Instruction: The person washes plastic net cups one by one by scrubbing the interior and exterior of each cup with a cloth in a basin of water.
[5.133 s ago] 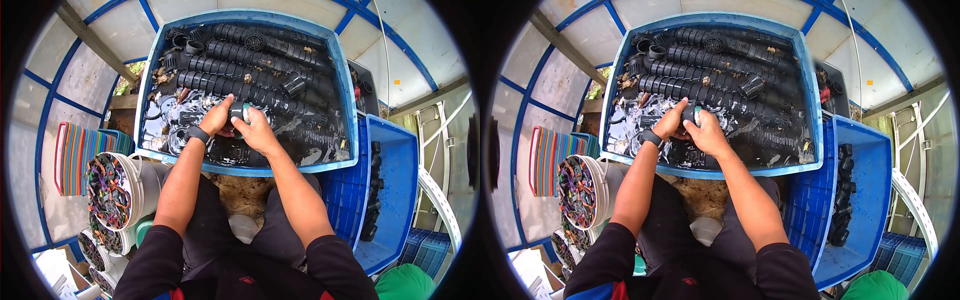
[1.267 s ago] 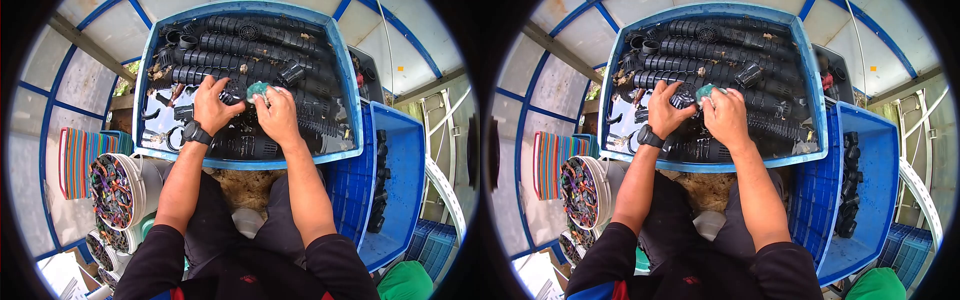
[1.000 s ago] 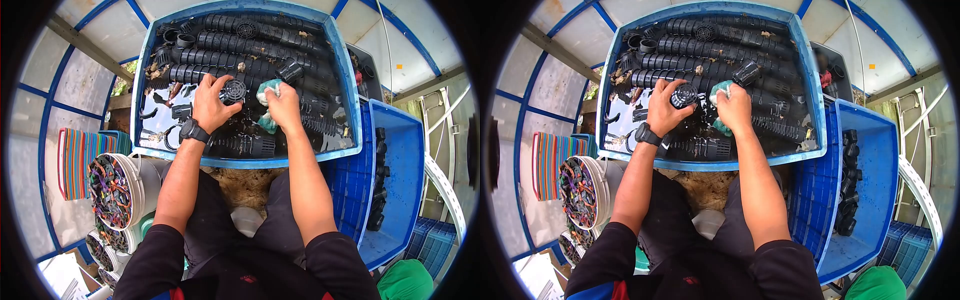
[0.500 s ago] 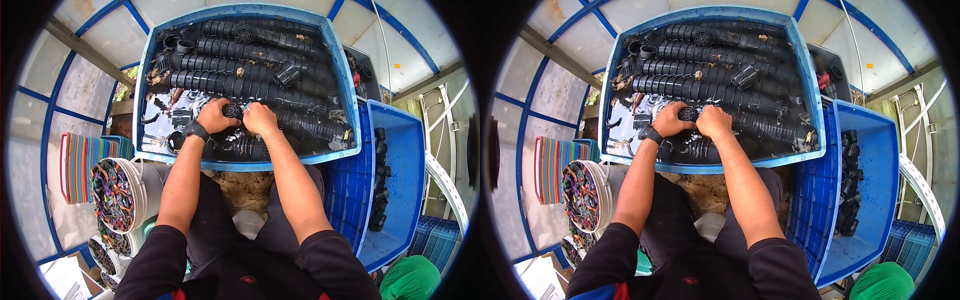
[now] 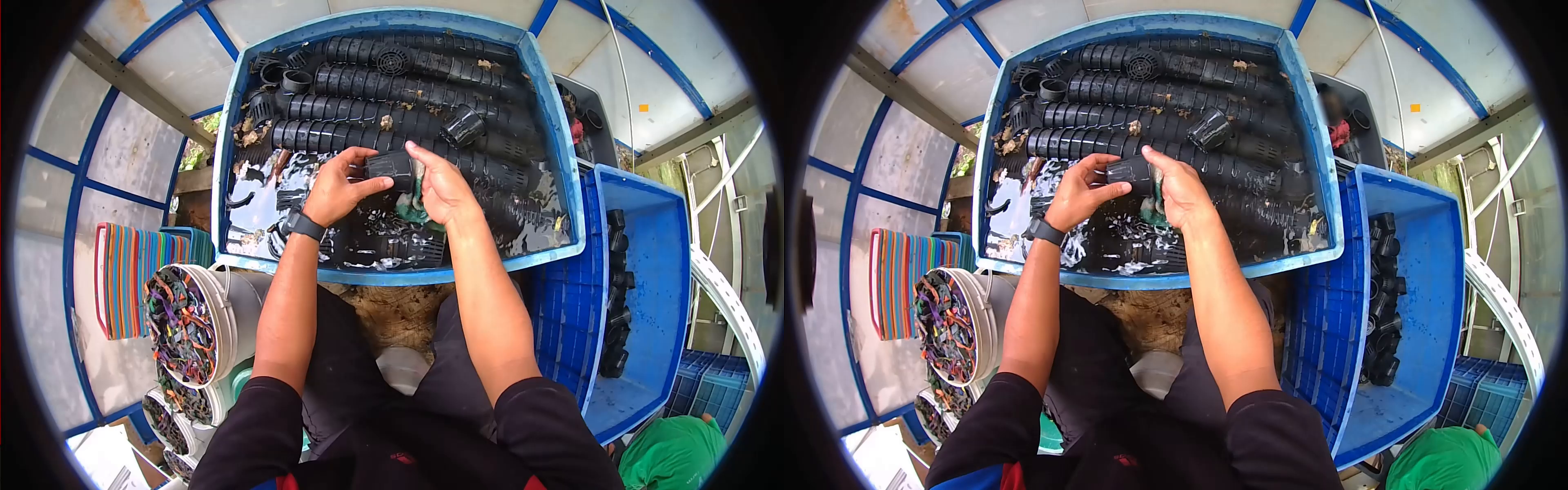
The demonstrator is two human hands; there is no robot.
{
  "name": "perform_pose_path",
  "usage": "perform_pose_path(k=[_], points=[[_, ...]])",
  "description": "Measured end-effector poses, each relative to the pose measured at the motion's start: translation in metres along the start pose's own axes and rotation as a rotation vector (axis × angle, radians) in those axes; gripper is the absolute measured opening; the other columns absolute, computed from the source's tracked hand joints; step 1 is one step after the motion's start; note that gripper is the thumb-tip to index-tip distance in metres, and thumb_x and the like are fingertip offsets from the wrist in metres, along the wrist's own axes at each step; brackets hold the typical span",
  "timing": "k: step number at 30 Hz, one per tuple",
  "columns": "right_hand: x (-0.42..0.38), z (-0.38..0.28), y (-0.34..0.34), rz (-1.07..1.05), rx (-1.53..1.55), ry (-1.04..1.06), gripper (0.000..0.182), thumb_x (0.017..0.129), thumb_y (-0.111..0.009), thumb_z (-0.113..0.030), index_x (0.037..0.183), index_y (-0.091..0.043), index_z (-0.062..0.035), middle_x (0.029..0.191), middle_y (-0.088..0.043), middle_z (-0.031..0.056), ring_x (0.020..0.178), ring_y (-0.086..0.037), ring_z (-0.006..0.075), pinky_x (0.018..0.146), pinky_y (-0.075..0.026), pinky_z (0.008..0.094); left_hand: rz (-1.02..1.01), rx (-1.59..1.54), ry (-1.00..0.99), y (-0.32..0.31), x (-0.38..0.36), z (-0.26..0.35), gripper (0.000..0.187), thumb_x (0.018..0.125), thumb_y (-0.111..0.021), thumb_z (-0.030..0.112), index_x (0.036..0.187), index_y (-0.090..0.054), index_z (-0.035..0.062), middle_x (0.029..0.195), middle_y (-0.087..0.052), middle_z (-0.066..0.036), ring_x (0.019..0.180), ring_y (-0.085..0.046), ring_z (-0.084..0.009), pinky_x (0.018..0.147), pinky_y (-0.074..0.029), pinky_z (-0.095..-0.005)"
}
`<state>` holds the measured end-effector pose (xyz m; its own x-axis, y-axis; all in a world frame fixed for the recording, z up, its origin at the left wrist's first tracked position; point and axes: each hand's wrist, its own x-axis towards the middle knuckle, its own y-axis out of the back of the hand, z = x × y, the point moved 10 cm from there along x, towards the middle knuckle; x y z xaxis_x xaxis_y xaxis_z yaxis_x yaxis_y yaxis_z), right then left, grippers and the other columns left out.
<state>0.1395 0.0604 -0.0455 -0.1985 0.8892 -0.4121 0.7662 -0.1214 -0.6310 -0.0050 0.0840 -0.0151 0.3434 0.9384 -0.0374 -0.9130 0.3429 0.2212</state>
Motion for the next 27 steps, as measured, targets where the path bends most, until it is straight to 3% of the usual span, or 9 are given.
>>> perform_pose_path(k=[4,7,12,15,17,19,20,23,27], points=[[-0.014,-0.017,-0.009,-0.071,-0.24,0.223,0.029,0.092,-0.072,-0.027,0.106,-0.069,-0.0013,0.098,-0.07,0.0052,0.089,-0.063,0.0123,0.085,-0.047,0.0274,0.076,0.032,-0.151,-0.004,-0.005,0.017,0.051,0.083,-0.082,0.026,0.118,-0.062,-0.0047,0.086,-0.068,-0.007,0.073,-0.065,-0.0103,0.065,-0.052,-0.0241],[-0.02,-0.025,-0.027,-0.222,-0.36,0.297,0.025,0.093,-0.07,-0.022,0.105,-0.069,-0.0001,0.097,-0.071,0.0034,0.088,-0.062,0.0098,0.083,-0.047,0.0263,0.121,0.001,-0.057,-0.006,-0.003,0.006,0.048,0.087,-0.079,0.027,0.116,-0.061,-0.0066,0.075,-0.064,-0.005,0.061,-0.061,-0.0098,0.055,-0.048,-0.024],[-0.03,-0.022,-0.041,-0.316,-0.523,0.293,0.018,0.096,-0.064,-0.013,0.107,-0.066,0.0013,0.103,-0.07,0.0025,0.091,-0.061,0.007,0.084,-0.049,0.0251,0.215,-0.11,0.119,-0.004,-0.005,-0.004,0.059,0.101,-0.048,0.051,0.093,-0.067,-0.0048,0.067,-0.058,-0.006,0.049,-0.055,-0.0139,0.047,-0.045,-0.0293],[-0.022,-0.026,-0.037,-0.216,-0.477,0.334,0.015,0.096,-0.064,-0.012,0.101,-0.067,0.0018,0.094,-0.07,0.0023,0.082,-0.06,0.0077,0.076,-0.049,0.026,0.16,0.013,0.171,-0.002,-0.007,-0.008,0.058,0.102,-0.048,0.05,0.104,-0.065,-0.0056,0.07,-0.062,-0.01,0.053,-0.059,-0.017,0.05,-0.048,-0.03],[-0.018,-0.03,-0.034,-0.165,-0.5,0.329,0.017,0.096,-0.064,-0.013,0.102,-0.067,0.0024,0.094,-0.069,0.0027,0.082,-0.06,0.0078,0.076,-0.049,0.0265,0.23,0.203,-0.234,-0.006,-0.012,0.037,0.052,0.095,-0.063,0.039,0.128,-0.053,0.0005,0.104,-0.066,-0.02,0.092,-0.066,-0.0306,0.078,-0.053,-0.038],[-0.009,-0.03,-0.022,-0.075,-0.299,0.277,0.018,0.097,-0.063,-0.015,0.102,-0.067,0.0023,0.091,-0.069,0.0025,0.08,-0.06,0.0079,0.073,-0.049,0.027,0.179,0.397,-0.542,-0.02,-0.024,0.08,0.061,0.084,-0.076,0.033,0.131,-0.052,0.0021,0.112,-0.064,-0.019,0.101,-0.064,-0.0363,0.087,-0.051,-0.0421],[-0.008,-0.033,-0.012,0.016,-0.304,0.309,0.021,0.098,-0.064,-0.019,0.1,-0.068,0.0015,0.09,-0.068,0.0014,0.078,-0.058,0.0062,0.07,-0.048,0.0276,0.172,0.463,-0.515,-0.02,-0.019,0.072,0.063,0.076,-0.083,0.029,0.127,-0.056,0.0026,0.112,-0.065,-0.016,0.095,-0.066,-0.028,0.08,-0.051,-0.036],[-0.008,-0.031,-0.018,-0.069,-0.444,0.334,0.025,0.098,-0.066,-0.024,0.097,-0.068,0.0002,0.09,-0.067,0.0,0.08,-0.055,0.0043,0.071,-0.047,0.027,0.143,0.508,-0.473,-0.018,-0.014,0.062,0.061,0.077,-0.083,0.029,0.125,-0.057,0.002,0.112,-0.066,-0.016,0.097,-0.067,-0.0282,0.081,-0.052,-0.0359],[-0.017,-0.039,-0.042,-0.276,-0.441,0.33,0.026,0.097,-0.068,-0.026,0.095,-0.068,0.0001,0.087,-0.066,-0.0012,0.078,-0.054,0.0037,0.069,-0.046,0.0249,0.16,0.358,-0.309,-0.008,-0.012,0.046,0.049,0.082,-0.079,0.035,0.11,-0.06,-0.0013,0.084,-0.07,-0.017,0.074,-0.07,-0.0325,0.067,-0.054,-0.0394]])
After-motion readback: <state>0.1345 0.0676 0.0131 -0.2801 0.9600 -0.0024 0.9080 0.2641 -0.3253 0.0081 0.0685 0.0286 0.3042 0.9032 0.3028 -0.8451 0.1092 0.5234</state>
